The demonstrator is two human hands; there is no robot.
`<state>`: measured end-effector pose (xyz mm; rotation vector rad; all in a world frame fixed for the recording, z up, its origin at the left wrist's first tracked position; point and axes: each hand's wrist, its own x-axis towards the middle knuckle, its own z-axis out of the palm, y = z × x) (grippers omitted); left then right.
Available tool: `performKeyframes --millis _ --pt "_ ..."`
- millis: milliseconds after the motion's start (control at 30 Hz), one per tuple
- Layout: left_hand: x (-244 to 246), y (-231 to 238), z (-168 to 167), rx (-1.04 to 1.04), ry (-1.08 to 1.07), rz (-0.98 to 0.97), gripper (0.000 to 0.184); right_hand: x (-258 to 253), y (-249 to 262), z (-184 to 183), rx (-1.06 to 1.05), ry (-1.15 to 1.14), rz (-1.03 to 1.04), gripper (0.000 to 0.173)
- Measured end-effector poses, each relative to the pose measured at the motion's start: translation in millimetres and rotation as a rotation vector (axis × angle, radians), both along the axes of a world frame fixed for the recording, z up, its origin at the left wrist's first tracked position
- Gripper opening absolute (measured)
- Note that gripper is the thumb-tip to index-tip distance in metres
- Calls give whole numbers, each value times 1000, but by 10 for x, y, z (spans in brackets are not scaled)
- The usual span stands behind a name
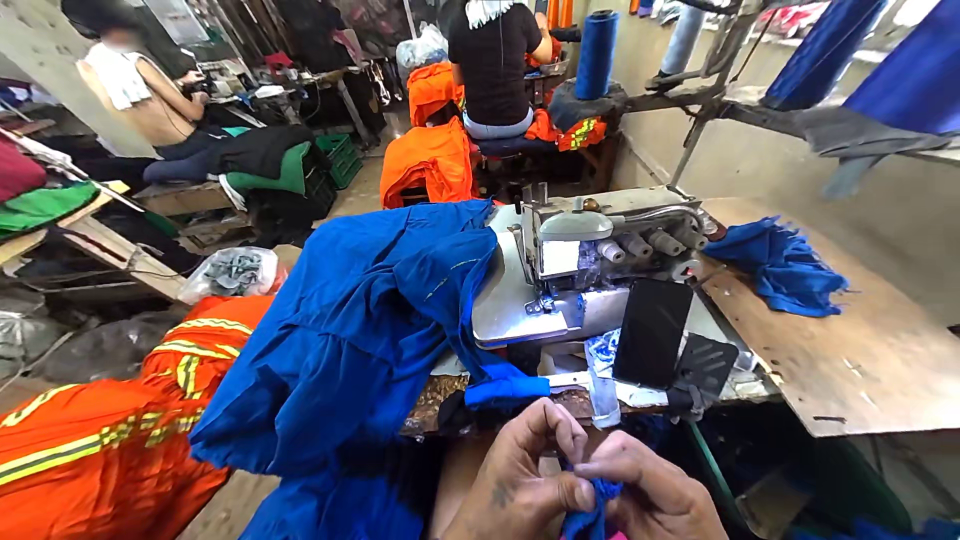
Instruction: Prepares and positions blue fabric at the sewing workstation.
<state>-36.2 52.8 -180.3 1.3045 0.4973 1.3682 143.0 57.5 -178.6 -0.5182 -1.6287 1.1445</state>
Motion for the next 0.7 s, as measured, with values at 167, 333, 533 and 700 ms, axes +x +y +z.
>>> performKeyframes --millis 167,333,533,700 --pt "-303 -133 317 251 620 284 58 75 36 -18 16 -43 -87 16" --pt "-51 -316 345 252 812 488 26 21 -14 -9 -4 -5 -144 17" --pt "-250 -241 410 58 434 219 27 162 -69 20 -25 -102 93 27" --pt "-230 -159 463 47 396 179 19 49 343 -225 263 -74 251 35"
